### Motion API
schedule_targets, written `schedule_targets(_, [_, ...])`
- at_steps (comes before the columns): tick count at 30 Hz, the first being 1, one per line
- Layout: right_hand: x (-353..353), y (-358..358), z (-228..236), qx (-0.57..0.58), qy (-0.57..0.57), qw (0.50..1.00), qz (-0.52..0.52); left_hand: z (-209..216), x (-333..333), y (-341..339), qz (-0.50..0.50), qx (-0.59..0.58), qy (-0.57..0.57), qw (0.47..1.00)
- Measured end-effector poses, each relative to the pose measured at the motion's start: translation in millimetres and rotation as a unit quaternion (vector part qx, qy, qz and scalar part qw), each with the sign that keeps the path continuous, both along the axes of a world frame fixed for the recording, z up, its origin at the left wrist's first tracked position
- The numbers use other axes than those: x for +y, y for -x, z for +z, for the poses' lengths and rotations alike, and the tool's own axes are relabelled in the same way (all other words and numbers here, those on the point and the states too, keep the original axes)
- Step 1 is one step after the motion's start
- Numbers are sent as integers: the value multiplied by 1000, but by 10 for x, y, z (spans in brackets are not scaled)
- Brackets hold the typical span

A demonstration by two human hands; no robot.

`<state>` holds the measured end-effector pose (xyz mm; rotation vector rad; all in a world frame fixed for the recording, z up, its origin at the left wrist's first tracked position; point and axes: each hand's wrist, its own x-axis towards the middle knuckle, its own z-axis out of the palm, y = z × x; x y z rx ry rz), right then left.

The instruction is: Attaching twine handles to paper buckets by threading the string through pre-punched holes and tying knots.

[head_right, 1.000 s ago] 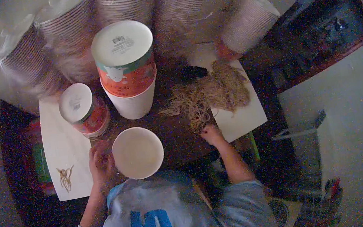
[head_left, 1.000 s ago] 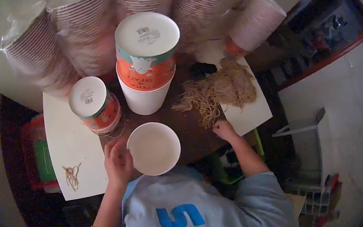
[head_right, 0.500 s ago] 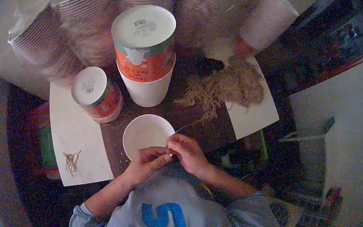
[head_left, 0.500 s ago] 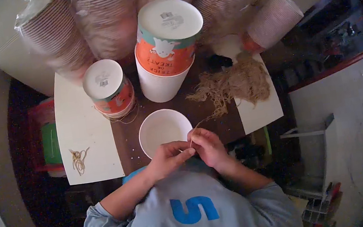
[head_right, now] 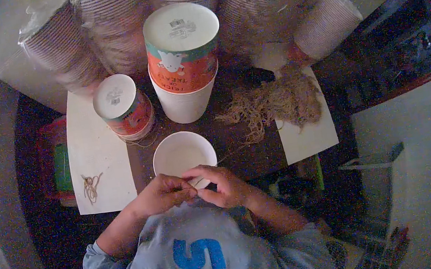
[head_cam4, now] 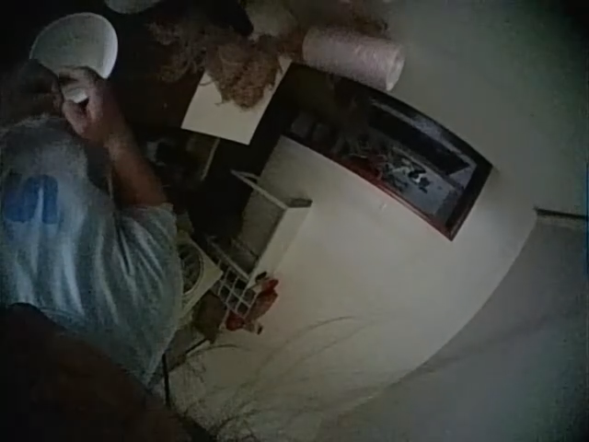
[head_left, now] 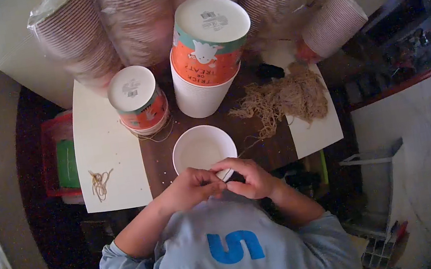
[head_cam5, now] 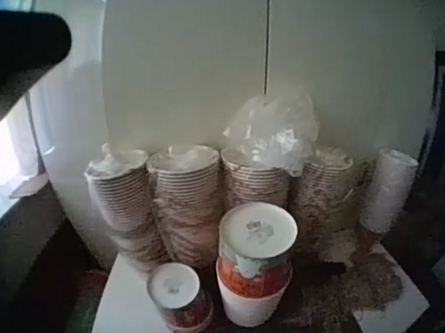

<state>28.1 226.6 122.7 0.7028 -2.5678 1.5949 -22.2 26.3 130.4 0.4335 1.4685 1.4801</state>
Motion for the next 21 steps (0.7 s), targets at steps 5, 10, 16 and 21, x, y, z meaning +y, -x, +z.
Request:
schedule_targets(5, [-44, 70, 74, -108, 15, 994, 21, -8, -87, 71, 7, -1, 25, 1000])
schedule_targets(10, [-63, 131, 110, -5, -19, 1000, 9, -69, -121, 57, 56, -77, 13, 995])
schedule_targets(16, [-86, 128, 99, 55, -62, 997, -12, -123, -127, 48, 90, -174, 6, 981])
schedule_targets(21, [-95, 123, 94, 79, -88, 993, -16, -89, -99, 0, 91, -83, 12, 992])
